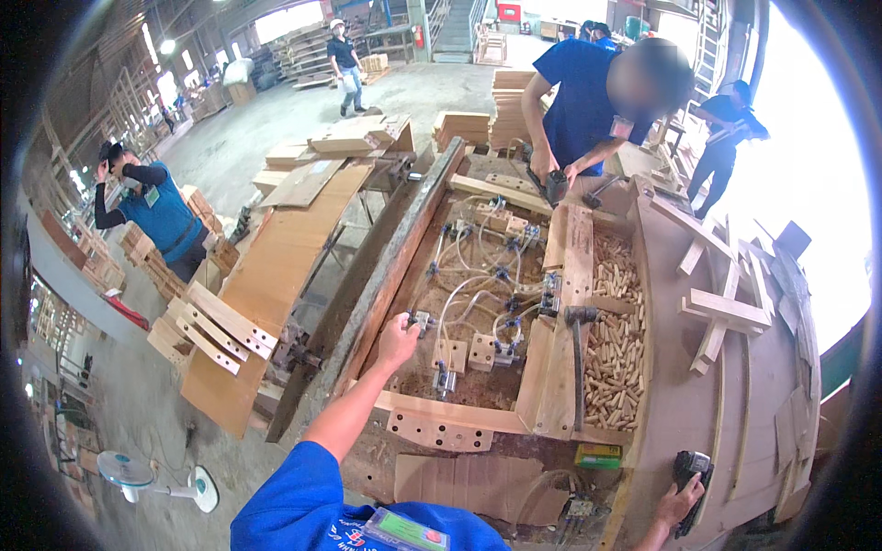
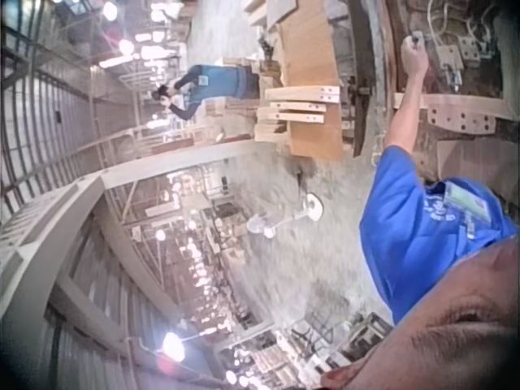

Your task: The person assembles wooden furniture components at a workbench. They place wooden pieces into a jig, use a nail gun to fasten them, and hand off completed frames to a coworker. The process repeats with multiple units.

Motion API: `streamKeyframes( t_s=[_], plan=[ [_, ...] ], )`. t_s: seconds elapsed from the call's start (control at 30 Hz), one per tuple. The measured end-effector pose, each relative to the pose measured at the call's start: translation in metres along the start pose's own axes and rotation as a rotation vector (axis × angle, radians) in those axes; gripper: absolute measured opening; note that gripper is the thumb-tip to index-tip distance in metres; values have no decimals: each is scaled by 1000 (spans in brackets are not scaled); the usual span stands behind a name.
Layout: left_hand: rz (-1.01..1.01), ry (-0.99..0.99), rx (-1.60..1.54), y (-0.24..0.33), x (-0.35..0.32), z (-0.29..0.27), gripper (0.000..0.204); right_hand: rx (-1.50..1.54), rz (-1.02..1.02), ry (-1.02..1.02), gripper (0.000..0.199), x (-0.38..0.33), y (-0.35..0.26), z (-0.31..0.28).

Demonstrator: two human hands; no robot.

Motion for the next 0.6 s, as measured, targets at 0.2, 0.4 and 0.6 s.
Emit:
streamKeyframes(
  t_s=[0.2, 0.4, 0.6],
  plan=[
    [-27, -205, 111, 14, 7, 28, 49, 170, -77, -179, 62, -82, -51, 30],
    [53, -126, 109, 25, 2, 27, 42, 276, -211, -132, 54, -186, -104, 60],
    [212, -132, 170, 15, 12, 23, 36, 513, 38, -402, 65, -197, -116, 96]
  ],
)
Point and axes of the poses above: each hand's wrist, its own x-axis towards the middle knuckle, its own z-axis out of the palm, y = z × x, the point moved 8 cm from there along x, towards the middle knuckle, and after that the axes turned 5 degrees about x, right-handed, at the moved point
